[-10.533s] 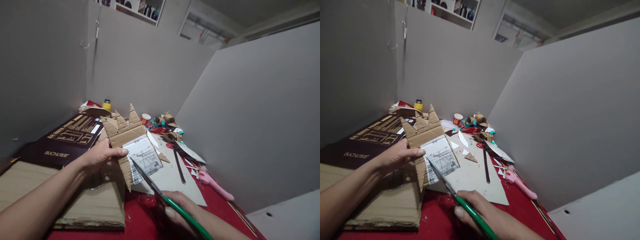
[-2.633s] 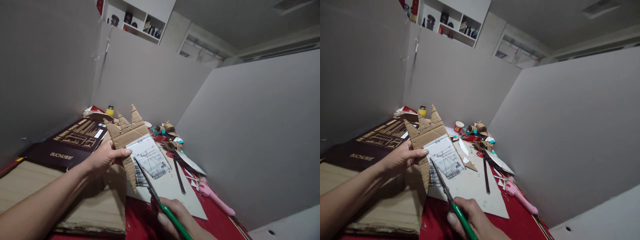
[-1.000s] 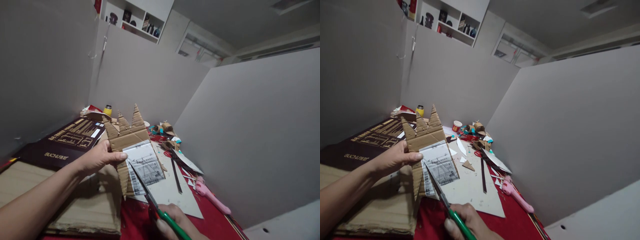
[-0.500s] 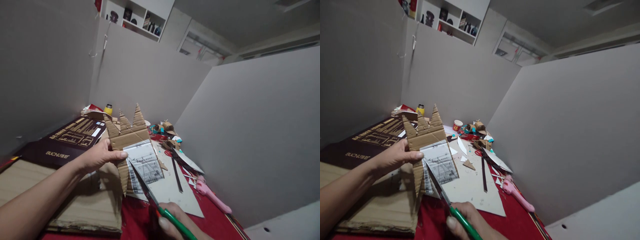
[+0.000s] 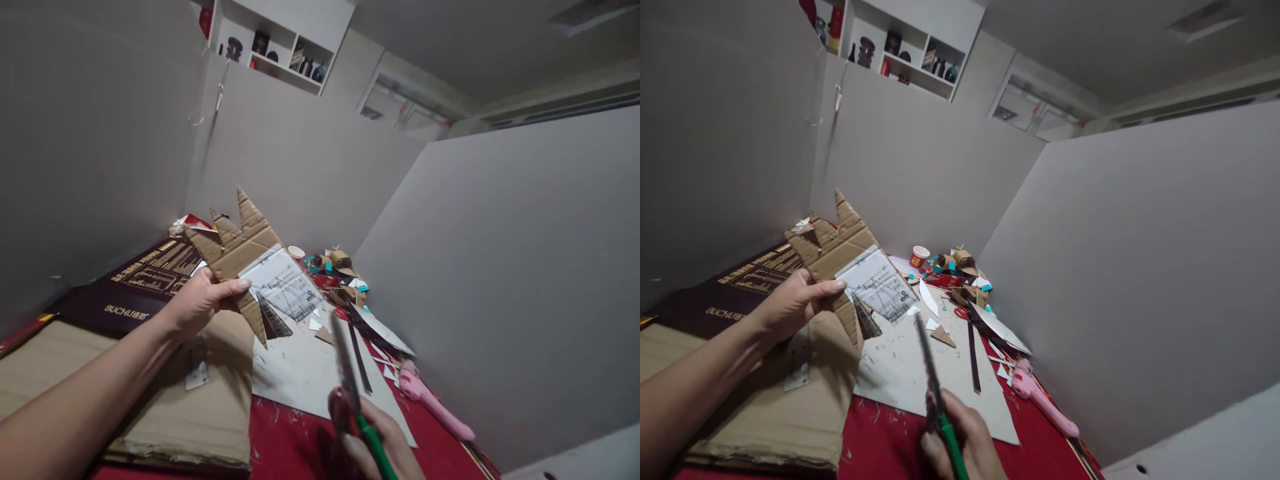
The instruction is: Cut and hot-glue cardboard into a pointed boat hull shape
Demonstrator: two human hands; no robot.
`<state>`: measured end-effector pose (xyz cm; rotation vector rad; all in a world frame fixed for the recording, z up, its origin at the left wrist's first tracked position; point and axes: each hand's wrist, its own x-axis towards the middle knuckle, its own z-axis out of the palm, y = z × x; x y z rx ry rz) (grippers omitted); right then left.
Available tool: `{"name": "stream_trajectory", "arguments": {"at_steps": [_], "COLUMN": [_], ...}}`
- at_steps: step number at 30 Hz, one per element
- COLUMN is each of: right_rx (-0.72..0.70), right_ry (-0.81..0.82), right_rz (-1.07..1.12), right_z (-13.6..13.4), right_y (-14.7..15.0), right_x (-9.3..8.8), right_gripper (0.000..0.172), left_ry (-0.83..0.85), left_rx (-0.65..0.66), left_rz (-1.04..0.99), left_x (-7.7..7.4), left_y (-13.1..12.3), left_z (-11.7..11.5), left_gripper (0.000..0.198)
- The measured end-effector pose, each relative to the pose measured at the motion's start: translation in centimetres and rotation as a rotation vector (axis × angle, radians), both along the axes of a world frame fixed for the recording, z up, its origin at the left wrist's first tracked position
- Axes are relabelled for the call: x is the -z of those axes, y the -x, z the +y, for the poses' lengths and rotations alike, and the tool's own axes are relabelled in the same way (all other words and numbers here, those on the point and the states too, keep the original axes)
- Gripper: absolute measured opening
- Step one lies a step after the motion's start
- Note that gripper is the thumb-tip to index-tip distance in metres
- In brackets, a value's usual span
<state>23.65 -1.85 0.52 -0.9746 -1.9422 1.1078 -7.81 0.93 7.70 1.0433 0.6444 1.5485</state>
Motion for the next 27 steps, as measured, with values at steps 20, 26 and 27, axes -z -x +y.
{"name": "stream_trajectory", "arguments": {"at_steps": [20,26,27], "right_rx": [0.445,0.453,0.454], "right_ry": [-0.704,-0.694,-0.679], "right_rz": [0.323,0.330,0.342], "right_z": [2.5,2.0,1.9], "right_y": [12.5,12.6,12.6], "right_x": [-4.3,-4.5,-4.5], "right_gripper": [0.026,0.022,0.023], "left_ry": [0.020,-0.011,-0.017], "left_rx": [-0.082,-0.125,-0.127], "left_rz": [-0.196,-0.261,-0.269], "left_x": [-0.6,-0.4,-0.4], "left_y": [-1.7,-2.3,-2.4], "left_z": [-2.1,-2.4,-2.4], "left_gripper": [0.043,0.036,0.038]}}
